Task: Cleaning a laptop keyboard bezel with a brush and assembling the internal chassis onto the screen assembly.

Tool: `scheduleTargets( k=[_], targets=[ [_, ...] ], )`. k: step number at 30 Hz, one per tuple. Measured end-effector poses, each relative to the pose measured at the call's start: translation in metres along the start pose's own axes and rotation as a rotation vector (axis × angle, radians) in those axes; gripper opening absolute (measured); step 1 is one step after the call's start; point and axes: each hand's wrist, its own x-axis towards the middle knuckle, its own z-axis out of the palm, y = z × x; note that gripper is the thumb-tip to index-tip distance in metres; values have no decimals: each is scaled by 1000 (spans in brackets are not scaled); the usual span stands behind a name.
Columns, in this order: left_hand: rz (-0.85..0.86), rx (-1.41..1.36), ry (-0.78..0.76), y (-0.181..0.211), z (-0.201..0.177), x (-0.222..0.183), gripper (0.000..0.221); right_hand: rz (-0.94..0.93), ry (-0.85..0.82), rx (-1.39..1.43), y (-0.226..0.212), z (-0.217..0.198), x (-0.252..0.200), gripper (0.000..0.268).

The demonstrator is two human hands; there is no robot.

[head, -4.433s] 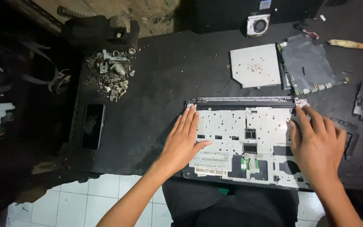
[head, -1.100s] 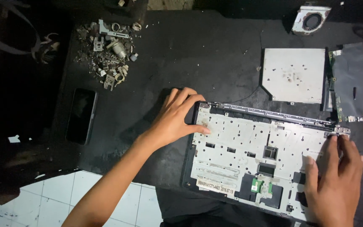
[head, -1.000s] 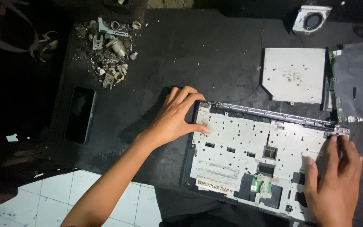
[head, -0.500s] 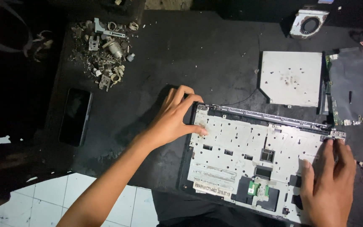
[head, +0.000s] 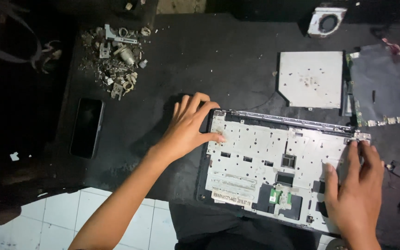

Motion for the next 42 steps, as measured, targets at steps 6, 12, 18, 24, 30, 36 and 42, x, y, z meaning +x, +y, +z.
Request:
scheduleTargets(
  k=[6,12,18,24,30,36,42],
  targets=[
    [-38,74,-34,5,0,-3,68,-44,22,20,2,-1,-1,63],
    [-13,86,-24,2,2,-6,68,11,-9,22,-4,-5,0,64],
    [11,133,-9,12,7,-12,69,-33,130,-23,-2,-7,2,59],
    [-2,145,-28,62,10,-20,64,-14,209,129,34,-37,19,41],
    [49,84,-93,70,34,-7,76,12,9,171,72,-34,45,51],
    [54,121,-61,60,46,-2,79,84,-130,207,79,-28,52,57],
    [-36,79,-2,55,59,-5,80,108,-140,203,80,-24,50,53]
  ],
)
